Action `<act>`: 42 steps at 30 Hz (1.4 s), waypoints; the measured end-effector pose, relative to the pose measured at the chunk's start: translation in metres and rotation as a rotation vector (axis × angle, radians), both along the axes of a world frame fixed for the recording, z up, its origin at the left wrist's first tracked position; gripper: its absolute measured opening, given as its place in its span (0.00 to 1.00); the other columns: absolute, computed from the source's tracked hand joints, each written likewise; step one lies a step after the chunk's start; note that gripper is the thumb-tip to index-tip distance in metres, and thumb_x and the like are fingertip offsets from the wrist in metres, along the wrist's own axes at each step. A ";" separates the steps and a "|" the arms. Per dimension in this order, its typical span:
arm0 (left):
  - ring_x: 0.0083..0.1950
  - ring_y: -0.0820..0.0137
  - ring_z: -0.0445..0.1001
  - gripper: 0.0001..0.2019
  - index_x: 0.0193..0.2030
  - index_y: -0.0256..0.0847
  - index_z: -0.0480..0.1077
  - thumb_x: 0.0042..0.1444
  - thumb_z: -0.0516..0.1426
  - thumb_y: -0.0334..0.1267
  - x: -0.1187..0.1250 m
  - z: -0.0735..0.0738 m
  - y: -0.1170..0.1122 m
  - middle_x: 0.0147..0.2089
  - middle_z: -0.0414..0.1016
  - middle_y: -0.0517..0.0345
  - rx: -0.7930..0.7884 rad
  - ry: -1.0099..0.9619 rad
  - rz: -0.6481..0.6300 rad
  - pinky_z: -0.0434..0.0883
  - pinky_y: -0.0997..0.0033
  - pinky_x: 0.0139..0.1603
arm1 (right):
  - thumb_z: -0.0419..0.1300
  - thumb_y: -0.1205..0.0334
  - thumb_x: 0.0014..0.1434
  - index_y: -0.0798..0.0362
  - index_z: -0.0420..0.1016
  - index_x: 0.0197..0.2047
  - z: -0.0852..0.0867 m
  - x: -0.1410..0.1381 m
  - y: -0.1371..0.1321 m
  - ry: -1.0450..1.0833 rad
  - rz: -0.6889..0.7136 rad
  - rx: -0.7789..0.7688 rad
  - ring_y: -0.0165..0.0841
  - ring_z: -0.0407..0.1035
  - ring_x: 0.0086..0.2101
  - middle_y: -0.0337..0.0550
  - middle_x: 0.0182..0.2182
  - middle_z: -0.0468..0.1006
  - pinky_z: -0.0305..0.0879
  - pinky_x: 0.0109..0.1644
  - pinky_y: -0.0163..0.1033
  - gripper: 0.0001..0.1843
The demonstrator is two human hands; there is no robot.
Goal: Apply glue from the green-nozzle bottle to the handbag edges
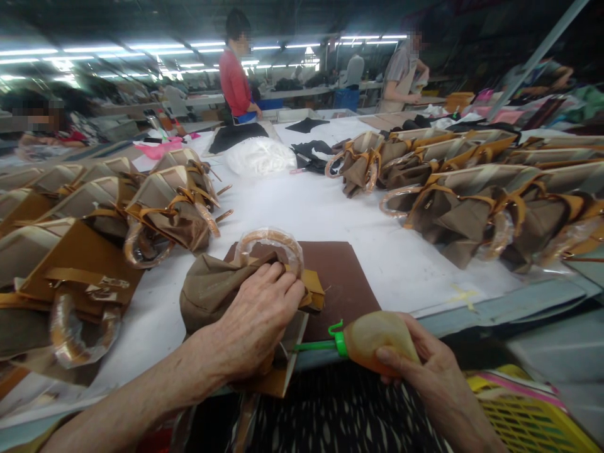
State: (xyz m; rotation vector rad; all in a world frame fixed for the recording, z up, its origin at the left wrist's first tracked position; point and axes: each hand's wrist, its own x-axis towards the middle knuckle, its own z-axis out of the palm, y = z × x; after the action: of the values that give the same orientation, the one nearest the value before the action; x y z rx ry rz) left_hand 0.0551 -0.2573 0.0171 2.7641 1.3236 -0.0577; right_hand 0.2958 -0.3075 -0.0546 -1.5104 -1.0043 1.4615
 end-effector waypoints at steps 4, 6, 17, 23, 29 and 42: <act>0.42 0.60 0.60 0.09 0.40 0.37 0.65 0.53 0.49 0.29 0.000 -0.001 -0.001 0.42 0.66 0.51 0.006 -0.005 -0.005 0.60 0.57 0.46 | 0.68 0.49 0.41 0.52 0.69 0.41 0.000 -0.002 -0.001 0.026 0.064 0.009 0.34 0.67 0.26 0.40 0.27 0.75 0.66 0.20 0.32 0.25; 0.42 0.60 0.60 0.09 0.41 0.37 0.65 0.53 0.49 0.29 0.000 -0.001 -0.002 0.42 0.66 0.51 0.005 0.003 -0.010 0.59 0.57 0.47 | 0.68 0.49 0.40 0.52 0.70 0.40 -0.001 -0.003 -0.003 0.041 0.101 0.003 0.34 0.67 0.25 0.40 0.27 0.75 0.65 0.20 0.32 0.26; 0.43 0.60 0.60 0.11 0.42 0.37 0.64 0.51 0.50 0.29 -0.001 -0.002 -0.002 0.43 0.66 0.50 0.011 -0.002 -0.007 0.60 0.57 0.47 | 0.69 0.52 0.37 0.52 0.70 0.38 0.015 -0.008 -0.016 0.125 0.049 -0.065 0.33 0.65 0.25 0.39 0.26 0.75 0.63 0.19 0.30 0.24; 0.43 0.60 0.59 0.11 0.42 0.37 0.64 0.51 0.50 0.28 -0.001 -0.001 -0.003 0.42 0.66 0.51 0.028 0.000 -0.002 0.59 0.57 0.48 | 0.67 0.50 0.42 0.52 0.70 0.40 -0.002 -0.002 -0.017 0.117 0.073 -0.078 0.31 0.65 0.22 0.39 0.27 0.75 0.62 0.19 0.32 0.24; 0.43 0.61 0.60 0.10 0.41 0.37 0.65 0.53 0.49 0.27 0.000 0.001 -0.003 0.42 0.66 0.50 0.031 0.004 -0.002 0.59 0.57 0.48 | 0.66 0.48 0.44 0.53 0.70 0.43 -0.016 -0.004 -0.017 0.117 -0.010 -0.067 0.29 0.63 0.17 0.37 0.23 0.73 0.57 0.19 0.32 0.25; 0.43 0.60 0.60 0.10 0.41 0.38 0.65 0.51 0.50 0.28 0.000 -0.002 -0.003 0.41 0.66 0.51 0.037 0.006 -0.007 0.60 0.57 0.48 | 0.66 0.48 0.44 0.56 0.72 0.39 -0.021 -0.005 -0.022 0.153 -0.070 -0.096 0.28 0.62 0.14 0.35 0.15 0.70 0.54 0.17 0.30 0.24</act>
State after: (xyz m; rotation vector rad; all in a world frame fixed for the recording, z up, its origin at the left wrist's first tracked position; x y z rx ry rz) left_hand 0.0547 -0.2605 0.0155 2.8012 1.3301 -0.0428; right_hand 0.2905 -0.3292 -0.0756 -1.4612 -0.7932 1.5679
